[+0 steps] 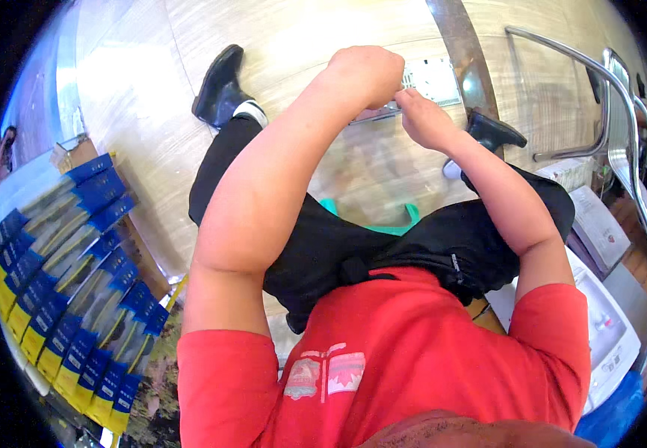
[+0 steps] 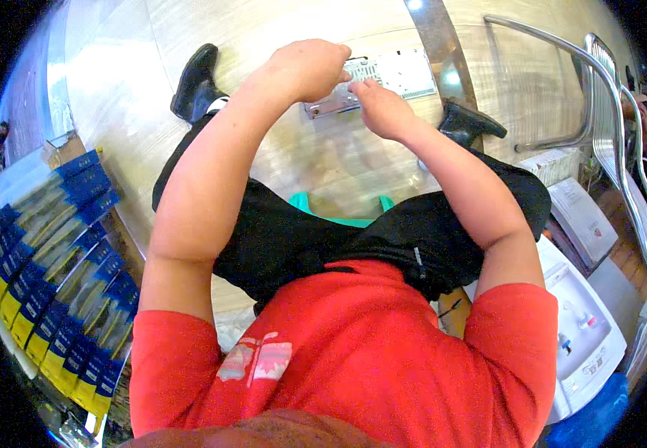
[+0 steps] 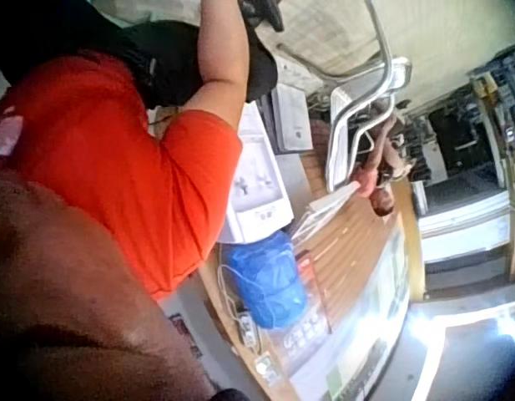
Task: The person is repairing a car stereo unit by tightening screws with a screwdriver while sitting on a stool.
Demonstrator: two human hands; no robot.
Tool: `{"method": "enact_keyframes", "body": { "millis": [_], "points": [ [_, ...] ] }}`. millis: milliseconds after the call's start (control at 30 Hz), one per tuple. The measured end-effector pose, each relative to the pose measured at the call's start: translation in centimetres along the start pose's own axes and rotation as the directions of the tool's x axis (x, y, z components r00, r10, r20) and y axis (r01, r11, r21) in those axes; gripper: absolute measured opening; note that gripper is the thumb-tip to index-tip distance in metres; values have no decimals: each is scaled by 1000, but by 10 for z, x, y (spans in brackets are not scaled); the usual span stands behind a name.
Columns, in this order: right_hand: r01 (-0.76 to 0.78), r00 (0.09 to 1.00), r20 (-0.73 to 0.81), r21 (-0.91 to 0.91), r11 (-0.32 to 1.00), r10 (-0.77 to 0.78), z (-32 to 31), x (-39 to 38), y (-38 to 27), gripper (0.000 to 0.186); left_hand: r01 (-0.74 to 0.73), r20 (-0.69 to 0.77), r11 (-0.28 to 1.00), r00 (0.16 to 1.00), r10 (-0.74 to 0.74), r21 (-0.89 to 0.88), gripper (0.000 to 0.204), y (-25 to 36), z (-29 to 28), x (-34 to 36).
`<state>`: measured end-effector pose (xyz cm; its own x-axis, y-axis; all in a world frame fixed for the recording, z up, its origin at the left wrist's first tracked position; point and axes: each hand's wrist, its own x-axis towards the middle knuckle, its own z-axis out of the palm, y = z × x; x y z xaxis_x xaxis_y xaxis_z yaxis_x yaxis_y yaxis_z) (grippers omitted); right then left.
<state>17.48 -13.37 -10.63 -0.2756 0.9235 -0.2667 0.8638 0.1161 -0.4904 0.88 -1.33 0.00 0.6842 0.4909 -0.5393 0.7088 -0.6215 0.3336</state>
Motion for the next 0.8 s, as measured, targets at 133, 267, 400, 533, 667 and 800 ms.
{"method": "enact_keyframes", "body": {
  "millis": [133, 267, 400, 533, 667, 800],
  "points": [
    [-55, 998, 35, -72, 996, 57, -6, 2, -8, 34, 1, -6, 999, 1000, -1, -45, 28, 0, 1, 0],
    [-131, 987, 80, -75, 989, 137, -10, 5, -12, 34, -4, -11, 999, 1000, 4, -39, 26, 1, -3, -5],
    [-26, 999, 17, -94, 995, 27, -5, 0, -9, 36, 6, 4, 999, 1000, -6, -33, 26, 0, -4, -4],
    [-27, 999, 34, -117, 993, 32, -2, 2, -4, 37, -2, -2, 1000, 1000, 2, -22, 26, 2, -5, -4],
    [-102, 992, 64, -93, 990, 108, -9, 4, -11, 32, 12, 7, 999, 1000, -11, -30, 27, 0, -4, -5],
    [-6, 1000, -6, -91, 996, 6, -3, 1, -5, 35, 13, 17, 1000, 1000, -13, -8, 27, 1, -4, -3]
  ]
}}
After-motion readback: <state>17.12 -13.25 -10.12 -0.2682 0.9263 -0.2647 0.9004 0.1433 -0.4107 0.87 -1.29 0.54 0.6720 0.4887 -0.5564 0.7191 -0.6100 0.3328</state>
